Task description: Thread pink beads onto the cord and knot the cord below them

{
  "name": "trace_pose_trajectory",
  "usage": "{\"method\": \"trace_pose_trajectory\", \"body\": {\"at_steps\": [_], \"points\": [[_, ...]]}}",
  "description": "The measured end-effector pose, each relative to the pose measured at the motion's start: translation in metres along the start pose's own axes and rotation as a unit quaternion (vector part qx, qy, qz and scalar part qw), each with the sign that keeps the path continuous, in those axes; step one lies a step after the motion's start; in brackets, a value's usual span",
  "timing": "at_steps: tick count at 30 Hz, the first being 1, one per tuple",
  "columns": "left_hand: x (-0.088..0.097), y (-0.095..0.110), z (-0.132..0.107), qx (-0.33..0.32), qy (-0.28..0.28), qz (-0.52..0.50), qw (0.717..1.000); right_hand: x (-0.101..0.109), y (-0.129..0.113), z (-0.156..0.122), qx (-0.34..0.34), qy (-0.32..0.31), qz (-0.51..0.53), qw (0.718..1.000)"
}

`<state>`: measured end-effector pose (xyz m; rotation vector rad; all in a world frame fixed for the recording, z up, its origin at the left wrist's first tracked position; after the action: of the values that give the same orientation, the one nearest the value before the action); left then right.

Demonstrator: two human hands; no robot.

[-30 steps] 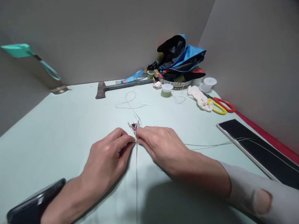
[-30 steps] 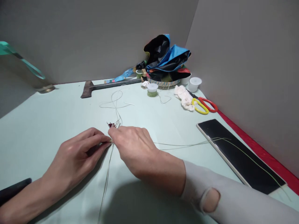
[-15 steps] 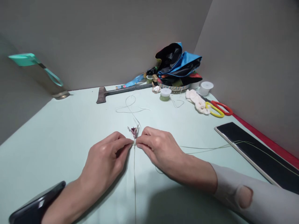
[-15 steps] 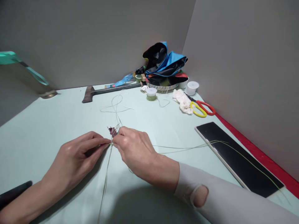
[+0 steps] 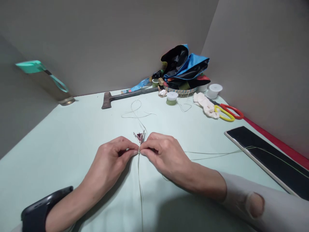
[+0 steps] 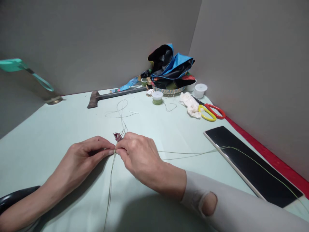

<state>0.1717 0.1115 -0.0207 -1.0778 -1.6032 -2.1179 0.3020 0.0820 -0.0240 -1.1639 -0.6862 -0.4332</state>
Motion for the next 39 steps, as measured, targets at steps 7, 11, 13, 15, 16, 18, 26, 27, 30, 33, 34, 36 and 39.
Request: {"method": "trace_pose_trajectory", "body": {"at_steps": [7,11,13,15,16,18,26,27,30,33,34,36,39], "points": [[0.001,0.001,0.001,0.03,0.005,-0.004,1.0,0.001,0.002,0.001,-0.025,0.021,0.032,0.999],[0.0,0.0,0.001,0.052,-0.006,-0.001,0.999,0.001,0.003,0.001,-0.03,0.025,0.042,0.998],[-0.001,-0.001,0.001,0.061,-0.011,0.003,0.998,0.001,0.003,0.0,-0.029,0.023,0.045,0.998],[-0.001,-0.002,0.001,0.068,-0.014,0.003,0.998,0.001,0.003,-0.001,-0.029,0.021,0.047,0.998],[-0.001,-0.003,0.001,0.071,-0.015,-0.001,0.997,0.002,0.002,-0.001,-0.028,0.021,0.049,0.998],[-0.003,-0.004,0.0,0.077,-0.022,-0.017,0.997,0.003,0.002,-0.002,-0.025,0.025,0.053,0.998],[-0.006,-0.004,-0.001,0.074,-0.04,-0.051,0.995,0.004,0.003,0.001,-0.027,0.028,0.084,0.996],[-0.006,-0.004,-0.001,0.074,-0.043,-0.052,0.995,0.004,0.003,0.001,-0.029,0.026,0.088,0.995],[-0.006,-0.001,-0.001,0.06,-0.048,-0.042,0.996,0.005,0.005,0.002,-0.04,0.022,0.098,0.994],[-0.005,0.003,-0.001,0.03,-0.049,-0.013,0.998,0.004,0.006,0.003,-0.044,0.015,0.106,0.993],[-0.005,0.004,-0.001,0.019,-0.047,-0.003,0.999,0.004,0.006,0.003,-0.045,0.012,0.107,0.993],[-0.004,0.007,-0.001,-0.003,-0.039,0.016,0.999,0.003,0.007,0.004,-0.051,0.005,0.102,0.994],[-0.003,0.007,-0.002,-0.007,-0.028,0.048,0.998,0.001,0.008,0.005,-0.063,-0.013,0.083,0.994]]}}
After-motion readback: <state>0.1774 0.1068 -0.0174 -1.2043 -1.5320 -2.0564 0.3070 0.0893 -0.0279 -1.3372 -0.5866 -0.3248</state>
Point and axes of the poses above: each hand's wrist, its own z-axis towards the middle knuckle, its own x-axis out of the back of the hand, y = z × x, the point moved 9 cm from there along z, towards the middle knuckle, and after that the axes turned 2 degrees about z, right-handed, at the moved point
